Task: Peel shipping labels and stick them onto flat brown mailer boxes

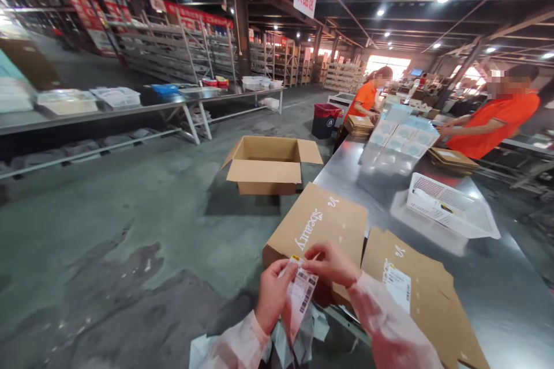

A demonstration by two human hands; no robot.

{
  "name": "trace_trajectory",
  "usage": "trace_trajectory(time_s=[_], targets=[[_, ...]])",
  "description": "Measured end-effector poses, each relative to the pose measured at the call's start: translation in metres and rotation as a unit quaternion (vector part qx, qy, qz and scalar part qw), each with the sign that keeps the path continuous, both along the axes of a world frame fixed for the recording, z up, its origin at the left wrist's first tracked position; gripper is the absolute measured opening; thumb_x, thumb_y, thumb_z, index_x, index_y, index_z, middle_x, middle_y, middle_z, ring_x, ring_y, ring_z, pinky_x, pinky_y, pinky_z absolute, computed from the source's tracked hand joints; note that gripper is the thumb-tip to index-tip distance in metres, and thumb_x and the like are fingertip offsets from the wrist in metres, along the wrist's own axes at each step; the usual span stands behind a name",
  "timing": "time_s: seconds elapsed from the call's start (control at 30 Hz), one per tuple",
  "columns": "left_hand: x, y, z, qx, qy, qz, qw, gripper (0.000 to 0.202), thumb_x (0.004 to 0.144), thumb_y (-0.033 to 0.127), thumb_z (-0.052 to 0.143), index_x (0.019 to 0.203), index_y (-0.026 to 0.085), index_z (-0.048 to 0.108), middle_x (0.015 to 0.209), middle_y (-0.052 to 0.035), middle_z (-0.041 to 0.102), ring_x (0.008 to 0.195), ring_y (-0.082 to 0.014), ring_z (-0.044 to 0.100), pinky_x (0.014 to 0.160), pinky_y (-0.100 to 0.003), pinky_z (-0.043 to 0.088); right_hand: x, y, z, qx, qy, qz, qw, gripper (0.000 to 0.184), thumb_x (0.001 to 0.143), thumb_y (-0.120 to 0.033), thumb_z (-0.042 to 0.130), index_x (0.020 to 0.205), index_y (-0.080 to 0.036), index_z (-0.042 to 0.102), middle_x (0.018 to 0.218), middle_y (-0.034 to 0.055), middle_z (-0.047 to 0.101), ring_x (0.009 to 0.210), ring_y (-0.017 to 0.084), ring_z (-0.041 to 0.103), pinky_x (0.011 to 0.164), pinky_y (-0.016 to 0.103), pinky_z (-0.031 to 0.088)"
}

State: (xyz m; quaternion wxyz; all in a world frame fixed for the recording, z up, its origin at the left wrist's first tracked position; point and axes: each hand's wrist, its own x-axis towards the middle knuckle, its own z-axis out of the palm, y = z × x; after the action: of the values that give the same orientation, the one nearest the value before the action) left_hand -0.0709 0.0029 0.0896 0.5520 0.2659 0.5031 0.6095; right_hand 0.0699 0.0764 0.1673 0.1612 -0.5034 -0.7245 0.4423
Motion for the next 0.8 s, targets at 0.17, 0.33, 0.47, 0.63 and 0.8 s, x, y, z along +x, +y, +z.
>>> trace_trajectory(time_s=[0.17,0.33,0.47,0.63,0.8], targets=[[0.001,0.01,0.013,0.021,0.015,-0.054,0.998,0.044,0.058,0.041,0.078,0.09,0.012,0.068,0.086,-0.0085,0.071,0.078,-0.0204,0.064,0.071,-0.028,0.049,0.002,-0.014,-0.01,0.067,0.059,-0.065,0.994,0.027,0.073,-0.042,0.063,0.068,-0.016,0.069,0.062,0.0028,0.067,0.059,0.016,0.06,0.054,0.024,0.045],[-0.001,0.008,0.0,-0.036,-0.038,-0.235,0.971,0.051,0.049,0.049,0.081,0.078,0.007,0.07,0.071,-0.0099,0.07,0.061,-0.0194,0.061,0.059,-0.029,0.046,0.025,0.054,-0.004,0.19,-0.073,-0.145,0.968,0.015,0.069,-0.03,0.066,0.063,-0.017,0.071,0.089,0.0086,0.067,0.086,0.021,0.063,0.078,0.03,0.049],[-0.019,-0.033,-0.022,-0.068,-0.035,-0.259,0.963,0.047,0.053,0.054,0.078,0.079,0.016,0.074,0.075,-0.0086,0.072,0.067,-0.0237,0.063,0.065,-0.034,0.048,0.032,0.099,-0.019,0.203,-0.139,-0.238,0.94,0.044,0.063,-0.035,0.073,0.099,-0.01,0.069,0.118,0.0201,0.056,0.11,0.033,0.054,0.093,0.042,0.042],[-0.059,-0.077,-0.017,-0.092,-0.073,-0.293,0.949,0.039,0.054,0.059,0.075,0.072,0.025,0.074,0.069,-0.0046,0.071,0.067,-0.0245,0.064,0.067,-0.036,0.049,0.01,0.089,-0.037,0.282,-0.305,-0.099,0.904,0.083,0.074,-0.051,0.063,0.14,-0.01,0.034,0.148,0.0216,0.026,0.137,0.037,0.02,0.108,0.06,0.013],[-0.065,-0.006,0.035,-0.052,0.059,-0.162,0.984,0.054,0.063,0.063,0.065,0.08,0.012,0.068,0.068,-0.0076,0.068,0.058,-0.0189,0.06,0.056,-0.03,0.047,0.004,0.006,-0.041,0.312,-0.219,0.235,0.894,0.074,0.084,-0.057,0.044,0.141,-0.011,0.033,0.149,0.0168,0.028,0.139,0.032,0.019,0.113,0.054,0.015]])
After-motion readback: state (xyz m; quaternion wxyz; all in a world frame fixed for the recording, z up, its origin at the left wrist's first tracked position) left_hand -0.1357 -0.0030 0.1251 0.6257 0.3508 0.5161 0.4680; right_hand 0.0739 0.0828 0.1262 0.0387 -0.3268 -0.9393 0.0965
